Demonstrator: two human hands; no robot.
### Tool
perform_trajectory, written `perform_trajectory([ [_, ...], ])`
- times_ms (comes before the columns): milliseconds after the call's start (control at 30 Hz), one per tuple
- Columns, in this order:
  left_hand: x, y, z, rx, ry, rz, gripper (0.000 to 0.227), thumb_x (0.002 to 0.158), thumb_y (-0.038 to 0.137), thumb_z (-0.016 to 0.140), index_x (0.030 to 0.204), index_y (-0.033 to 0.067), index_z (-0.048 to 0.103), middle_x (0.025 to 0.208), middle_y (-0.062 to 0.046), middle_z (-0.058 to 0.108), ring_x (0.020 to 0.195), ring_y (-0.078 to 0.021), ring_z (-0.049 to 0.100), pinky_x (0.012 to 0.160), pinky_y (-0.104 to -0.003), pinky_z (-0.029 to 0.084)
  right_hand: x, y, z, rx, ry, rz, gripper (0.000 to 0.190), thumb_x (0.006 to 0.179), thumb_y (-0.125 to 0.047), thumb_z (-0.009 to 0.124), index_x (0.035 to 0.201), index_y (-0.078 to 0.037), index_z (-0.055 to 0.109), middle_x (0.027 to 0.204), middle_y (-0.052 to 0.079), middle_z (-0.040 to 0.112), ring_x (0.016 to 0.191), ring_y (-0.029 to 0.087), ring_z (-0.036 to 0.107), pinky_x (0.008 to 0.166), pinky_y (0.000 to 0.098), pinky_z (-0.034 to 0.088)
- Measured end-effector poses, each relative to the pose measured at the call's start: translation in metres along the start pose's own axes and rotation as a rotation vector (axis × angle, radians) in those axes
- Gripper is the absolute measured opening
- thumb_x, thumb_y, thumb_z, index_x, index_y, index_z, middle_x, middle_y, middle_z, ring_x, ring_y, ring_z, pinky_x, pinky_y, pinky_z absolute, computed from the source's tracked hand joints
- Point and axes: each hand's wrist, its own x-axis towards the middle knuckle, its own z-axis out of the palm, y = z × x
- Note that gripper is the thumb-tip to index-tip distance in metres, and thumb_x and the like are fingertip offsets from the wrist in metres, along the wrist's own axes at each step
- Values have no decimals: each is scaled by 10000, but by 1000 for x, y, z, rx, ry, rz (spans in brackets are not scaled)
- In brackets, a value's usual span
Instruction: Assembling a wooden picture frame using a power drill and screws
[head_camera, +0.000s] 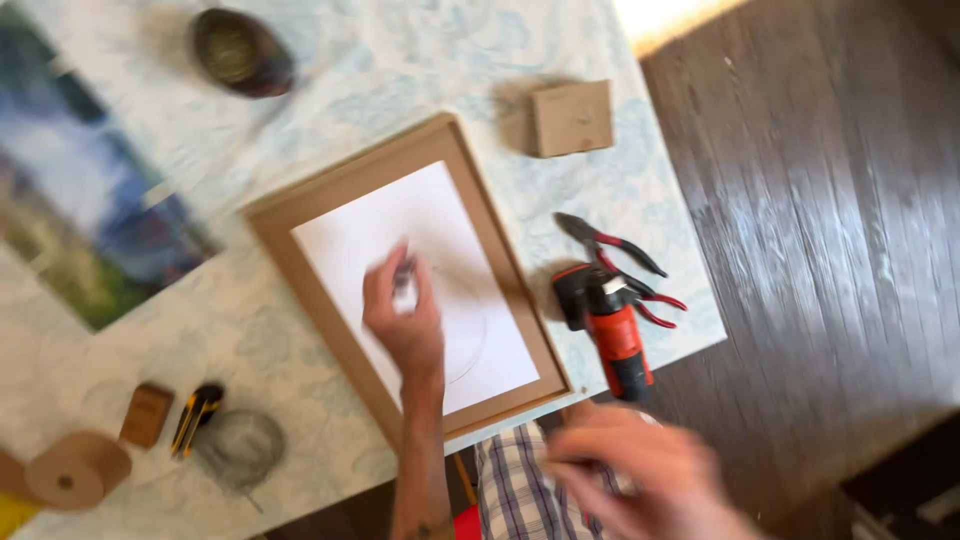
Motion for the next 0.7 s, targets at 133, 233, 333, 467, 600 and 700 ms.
perform_trajectory([
  [133,-103,-50,-92,125,180,-548,123,922,49,737,1043,66,755,880,-42,690,712,-143,613,686,-284,533,-2,18,149,337,-263,252,85,950,-161,685,998,-96,712,897,38,761,773,166,728,708,317,562],
  [233,-182,-95,-117,96,138,-856,179,853,95,753,1032,97,759,871,-29,750,698,-127,662,651,-260,556,-7,81,224,207,-215,159,96,973,-181,675,982,-95,717,869,78,723,770,238,659,737,388,505],
  [333,-206,-96,-114,116,122,-856,251,827,134,826,1074,116,780,938,-114,769,742,-264,733,619,-314,576,28,60,228,105,-195,81,92,901,-74,775,991,-58,764,847,150,745,760,329,727,668,423,578],
  [467,-211,-93,-96,129,120,-785,236,804,115,844,1034,118,791,909,-75,771,733,-225,734,635,-297,570,45,64,240,20,-212,-42,116,897,-89,796,1009,-110,775,866,99,748,768,287,730,670,393,573],
  [600,-204,-92,-82,168,67,-881,247,829,355,837,961,157,771,800,-5,751,639,-198,703,605,-328,547,24,55,246,185,-199,67,92,924,-69,819,1014,-81,802,822,96,751,684,207,722,604,287,583],
  [700,-195,-86,-75,197,48,-975,318,819,480,808,847,170,741,700,0,738,645,-274,724,657,-411,561,-11,39,254,302,-269,162,110,933,-144,831,987,-65,776,752,97,740,615,173,700,575,287,579],
])
